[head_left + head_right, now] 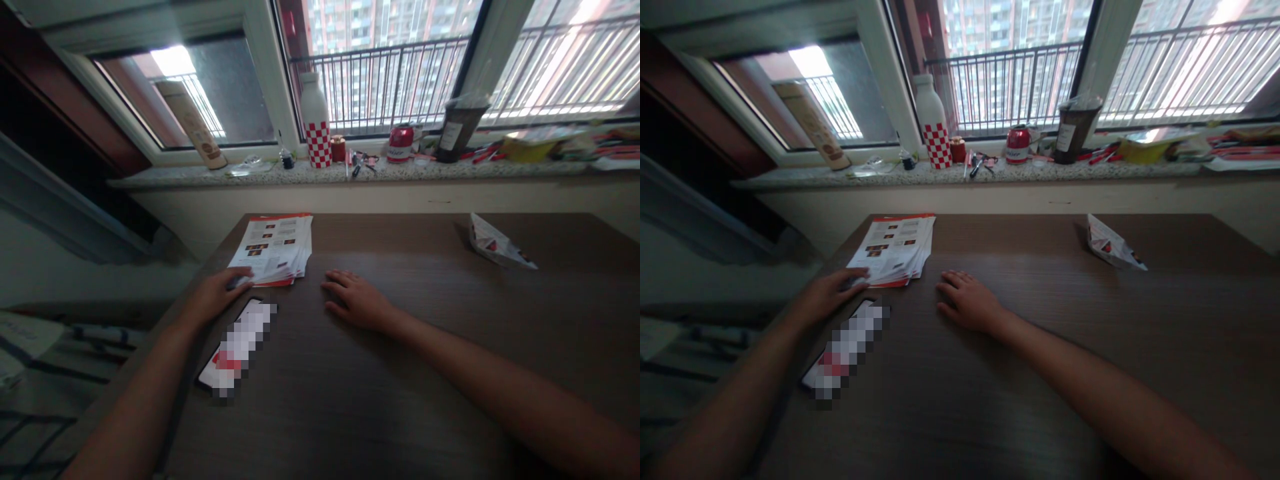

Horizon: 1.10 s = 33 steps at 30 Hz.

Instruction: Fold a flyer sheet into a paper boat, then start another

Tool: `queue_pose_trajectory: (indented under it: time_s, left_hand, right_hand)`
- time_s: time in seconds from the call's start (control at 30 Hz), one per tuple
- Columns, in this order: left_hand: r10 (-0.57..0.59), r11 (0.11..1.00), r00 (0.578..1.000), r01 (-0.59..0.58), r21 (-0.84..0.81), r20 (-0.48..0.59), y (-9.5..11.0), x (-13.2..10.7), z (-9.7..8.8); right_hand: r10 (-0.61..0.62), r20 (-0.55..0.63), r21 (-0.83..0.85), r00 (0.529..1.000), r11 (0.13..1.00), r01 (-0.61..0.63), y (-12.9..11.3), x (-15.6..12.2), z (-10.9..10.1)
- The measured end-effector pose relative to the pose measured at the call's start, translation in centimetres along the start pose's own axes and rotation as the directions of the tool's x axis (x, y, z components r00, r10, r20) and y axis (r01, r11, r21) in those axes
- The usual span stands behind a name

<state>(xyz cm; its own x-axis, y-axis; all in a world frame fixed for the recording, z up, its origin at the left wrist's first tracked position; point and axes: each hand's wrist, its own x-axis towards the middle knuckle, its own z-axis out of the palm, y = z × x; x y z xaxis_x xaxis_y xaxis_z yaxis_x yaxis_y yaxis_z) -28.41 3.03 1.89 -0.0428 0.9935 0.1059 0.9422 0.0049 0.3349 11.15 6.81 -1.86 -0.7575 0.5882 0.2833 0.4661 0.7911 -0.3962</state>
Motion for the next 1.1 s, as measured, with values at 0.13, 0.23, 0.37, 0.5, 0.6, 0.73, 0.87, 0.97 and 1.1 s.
queue_pose_trajectory:
  time_s: [0.13, 0.23, 0.37, 0.5, 0.6, 0.73, 0.87, 0.97, 1.1]
  left_hand:
    - [0.037, 0.999, 0.999, -0.037, -0.004, 0.033, 0.1, 0.2, 0.0]
    - [0.049, 0.999, 0.998, -0.050, 0.016, 0.050, 0.3, 0.3, 0.0]
    - [0.091, 0.994, 0.993, -0.095, 0.050, 0.068, 0.6, 0.7, 0.2]
    - [0.139, 0.985, 0.987, -0.146, 0.090, 0.077, 1.1, 1.0, 0.5]
    - [0.161, 0.979, 0.984, -0.169, 0.111, 0.077, 1.6, 0.8, 0.5]
    - [0.169, 0.975, 0.983, -0.178, 0.133, 0.077, 2.2, 0.5, 0.5]
    - [0.153, 0.973, 0.986, -0.162, 0.165, 0.064, 2.5, 0.4, 0.3]
    - [0.141, 0.971, 0.989, -0.146, 0.191, 0.038, 3.2, 0.3, 0.2]
    - [0.151, 0.969, 0.989, -0.148, 0.199, -0.001, 5.0, -0.7, 0.4]
  right_hand:
    - [0.010, -0.005, 0.012, 1.000, 1.000, -0.010, -0.1, -0.1, -0.1]
    - [0.008, -0.013, 0.026, 1.000, 1.000, -0.007, 0.0, 0.0, 0.0]
    - [0.005, -0.023, 0.038, 1.000, 0.999, -0.004, 0.1, 0.0, -0.1]
    - [0.007, -0.044, 0.075, 0.999, 0.997, -0.003, 0.1, 0.0, -0.4]
    - [0.024, -0.061, 0.117, 0.998, 0.993, -0.017, 0.1, 0.0, -0.4]
    - [0.064, -0.090, 0.167, 0.994, 0.985, -0.048, 0.4, 0.2, -0.3]
    - [0.097, -0.122, 0.220, 0.988, 0.973, -0.068, 0.6, 0.3, -0.3]
    - [0.109, -0.150, 0.246, 0.983, 0.967, -0.070, 0.7, 0.4, -0.3]
    - [0.137, -0.206, 0.264, 0.969, 0.961, -0.079, 1.1, 0.5, -0.6]
